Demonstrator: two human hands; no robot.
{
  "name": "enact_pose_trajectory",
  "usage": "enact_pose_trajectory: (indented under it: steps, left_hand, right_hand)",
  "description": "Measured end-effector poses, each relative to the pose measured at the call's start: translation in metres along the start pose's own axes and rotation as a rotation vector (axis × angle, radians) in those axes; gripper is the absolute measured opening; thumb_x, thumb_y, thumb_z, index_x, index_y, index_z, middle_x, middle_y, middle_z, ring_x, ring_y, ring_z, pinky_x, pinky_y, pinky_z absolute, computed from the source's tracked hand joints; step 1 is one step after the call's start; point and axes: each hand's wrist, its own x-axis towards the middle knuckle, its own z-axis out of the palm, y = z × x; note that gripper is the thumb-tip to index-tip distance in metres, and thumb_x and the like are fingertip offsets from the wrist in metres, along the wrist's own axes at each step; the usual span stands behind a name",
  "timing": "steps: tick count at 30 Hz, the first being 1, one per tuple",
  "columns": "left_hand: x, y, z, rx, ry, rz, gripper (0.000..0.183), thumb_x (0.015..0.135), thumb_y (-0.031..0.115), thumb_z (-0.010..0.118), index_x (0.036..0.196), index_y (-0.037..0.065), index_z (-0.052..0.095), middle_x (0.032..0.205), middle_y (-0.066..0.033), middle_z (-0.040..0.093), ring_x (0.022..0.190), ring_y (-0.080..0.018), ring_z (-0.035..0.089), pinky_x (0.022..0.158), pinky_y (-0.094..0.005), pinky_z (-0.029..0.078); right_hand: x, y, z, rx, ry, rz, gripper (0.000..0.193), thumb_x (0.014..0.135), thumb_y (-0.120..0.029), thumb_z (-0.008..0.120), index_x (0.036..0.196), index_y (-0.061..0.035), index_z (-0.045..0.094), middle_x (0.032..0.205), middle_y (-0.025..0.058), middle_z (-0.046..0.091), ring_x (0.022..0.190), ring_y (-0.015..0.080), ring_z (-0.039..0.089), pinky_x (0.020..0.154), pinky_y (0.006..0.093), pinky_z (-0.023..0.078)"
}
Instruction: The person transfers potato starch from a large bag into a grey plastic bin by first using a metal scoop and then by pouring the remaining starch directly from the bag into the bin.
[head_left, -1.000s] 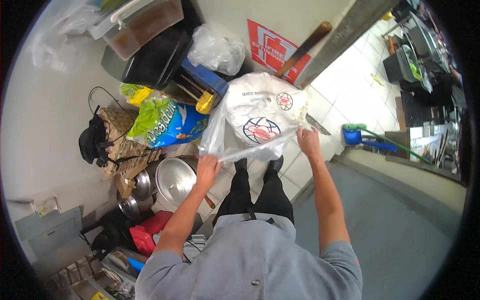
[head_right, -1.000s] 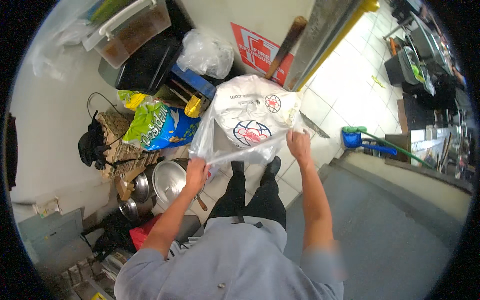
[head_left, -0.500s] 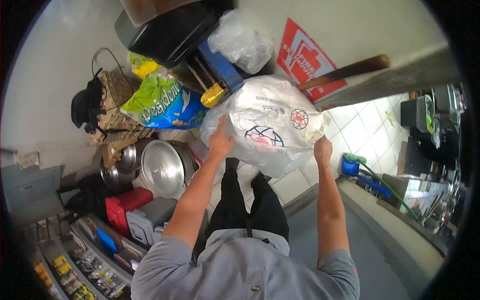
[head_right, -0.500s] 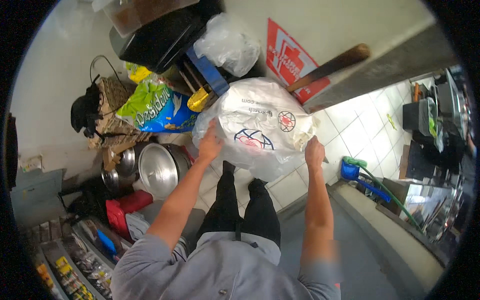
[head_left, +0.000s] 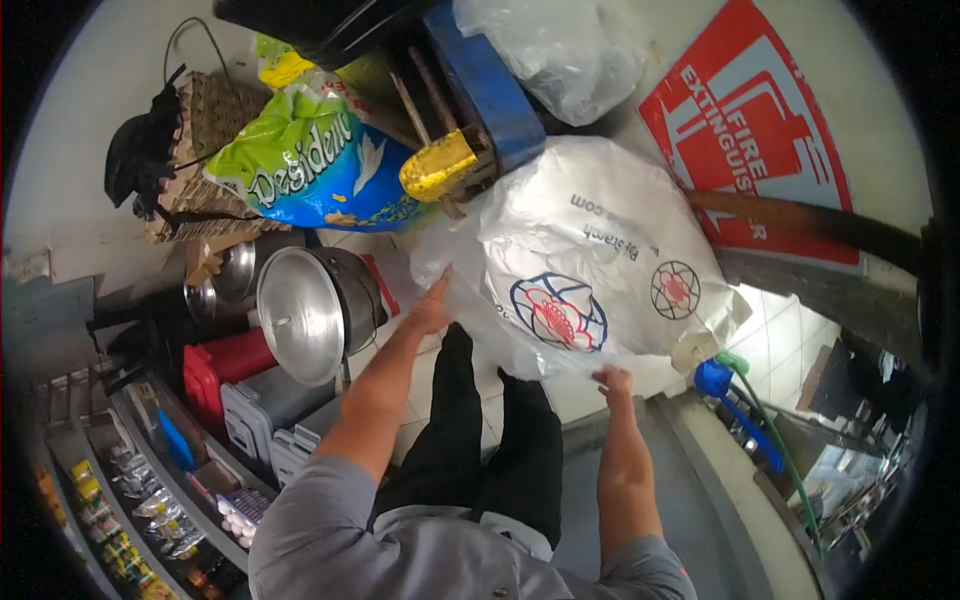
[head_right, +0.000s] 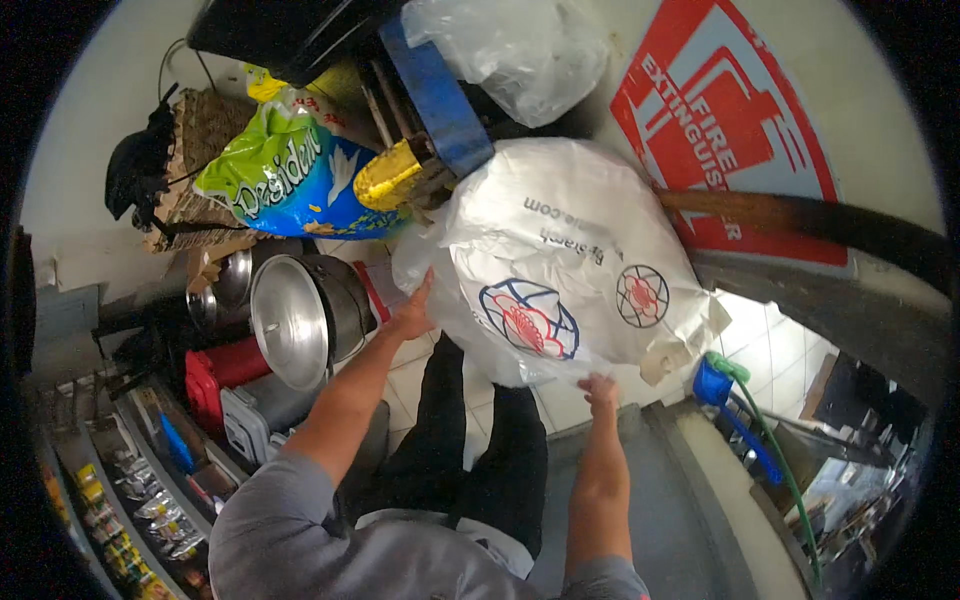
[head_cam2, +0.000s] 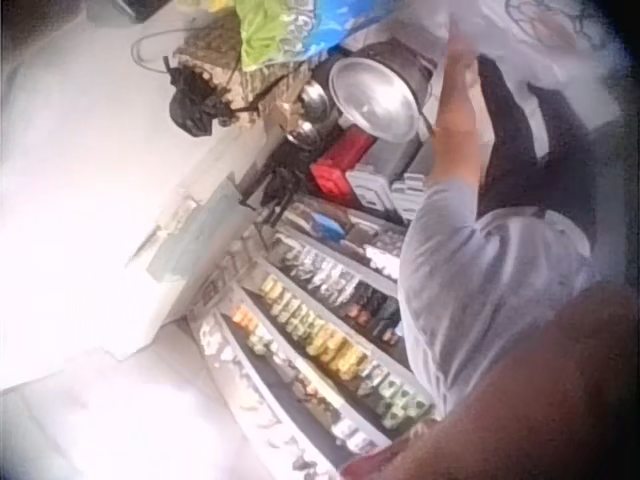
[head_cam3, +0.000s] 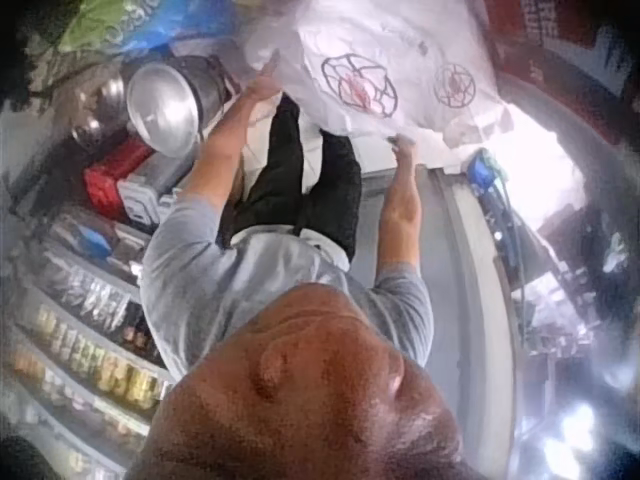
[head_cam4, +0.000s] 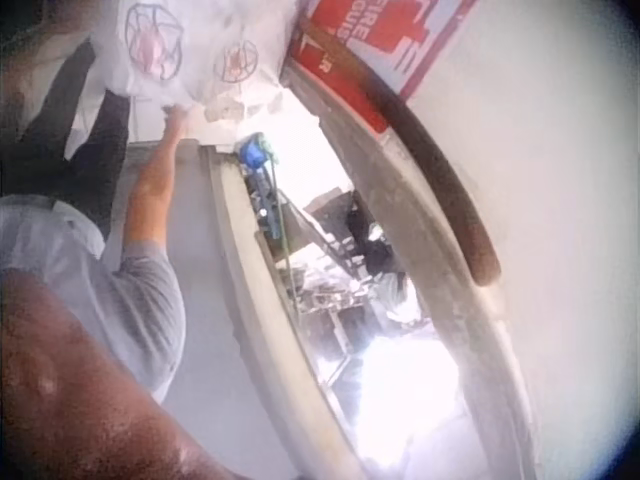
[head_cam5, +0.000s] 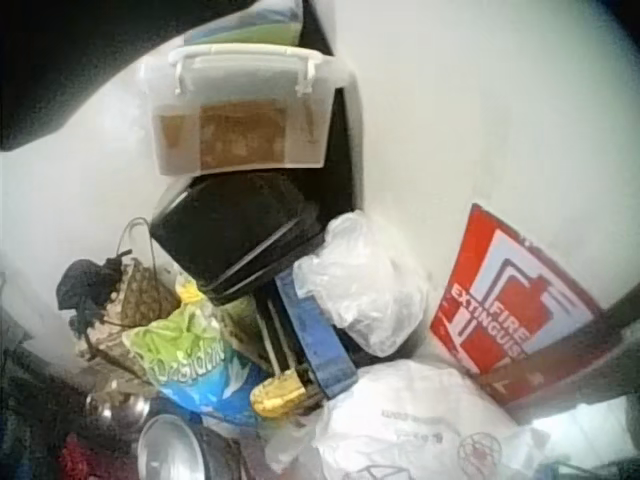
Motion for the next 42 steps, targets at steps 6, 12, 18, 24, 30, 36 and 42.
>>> enact_pose_trajectory:
  steps: [6,12,18,24,30,36,42]
  left_hand:
    - [-0.049,0.006,-0.082,-0.864,-0.287,-0.381,0.055,0.085,0.012,0.073,0.138,0.013,0.060,0.121,-0.0088,0.070,0.100,-0.0163,0.069,0.074,-0.0287,0.055]
    - [-0.065,0.139,-0.160,-0.285,0.503,-0.153,0.031,0.086,0.020,0.074,0.114,0.009,0.072,0.100,-0.0084,0.073,0.071,-0.0197,0.066,0.059,-0.0300,0.051]
    - [-0.006,0.244,-0.160,-0.372,0.545,0.195,0.039,0.086,0.018,0.075,0.121,0.003,0.066,0.121,-0.0133,0.067,0.107,-0.0230,0.063,0.090,-0.0354,0.050]
    - [0.005,0.261,-0.156,-0.698,0.490,0.235,0.061,0.088,0.017,0.073,0.141,0.001,0.048,0.142,-0.0241,0.050,0.132,-0.0348,0.051,0.106,-0.0386,0.043]
    - [0.024,0.266,-0.152,-0.536,0.696,0.288,0.060,0.085,0.016,0.077,0.137,-0.002,0.052,0.129,-0.0250,0.061,0.119,-0.0363,0.061,0.101,-0.0385,0.047]
    - [0.011,0.257,-0.153,-0.447,0.704,0.193,0.023,0.079,0.012,0.080,0.095,0.000,0.069,0.092,-0.0167,0.071,0.085,-0.0333,0.068,0.077,-0.0406,0.052]
    - [-0.011,0.248,-0.159,-0.404,0.638,0.309,0.019,0.078,0.012,0.082,0.085,0.000,0.070,0.081,-0.0165,0.070,0.076,-0.0336,0.069,0.067,-0.0399,0.053]
  right_hand:
    - [-0.077,-0.069,-0.089,-0.053,0.283,-0.225,0.039,0.090,-0.011,0.059,0.128,-0.0026,0.056,0.083,0.0081,0.065,0.079,0.0211,0.061,0.071,0.0342,0.047]
    - [-0.256,-0.275,-0.064,-0.477,0.590,-1.246,0.018,0.084,-0.018,0.074,0.092,-0.0058,0.063,0.079,0.0112,0.059,0.066,0.0323,0.056,0.064,0.0426,0.046]
    - [-0.287,-0.400,-0.029,-0.729,0.406,-1.274,0.033,0.084,-0.028,0.076,0.103,-0.0039,0.066,0.099,0.0151,0.067,0.086,0.0339,0.067,0.074,0.0450,0.054]
    - [-0.173,-0.469,0.023,-0.813,0.283,-1.648,0.049,0.094,-0.041,0.062,0.127,-0.0055,0.062,0.123,0.0205,0.063,0.119,0.0365,0.057,0.101,0.0487,0.042]
    - [-0.178,-0.480,0.051,-0.689,0.156,-1.315,0.037,0.098,-0.039,0.055,0.088,-0.0045,0.065,0.093,0.0223,0.067,0.090,0.0436,0.063,0.077,0.0529,0.047]
    - [-0.181,-0.476,0.053,-0.761,0.141,-1.331,0.038,0.097,-0.038,0.056,0.080,-0.0042,0.063,0.079,0.0232,0.066,0.079,0.0453,0.064,0.071,0.0560,0.047]
    - [-0.124,-0.501,0.059,-1.077,0.453,-1.021,0.030,0.094,-0.033,0.061,0.092,-0.0061,0.074,0.092,0.0202,0.073,0.090,0.0418,0.070,0.083,0.0521,0.053]
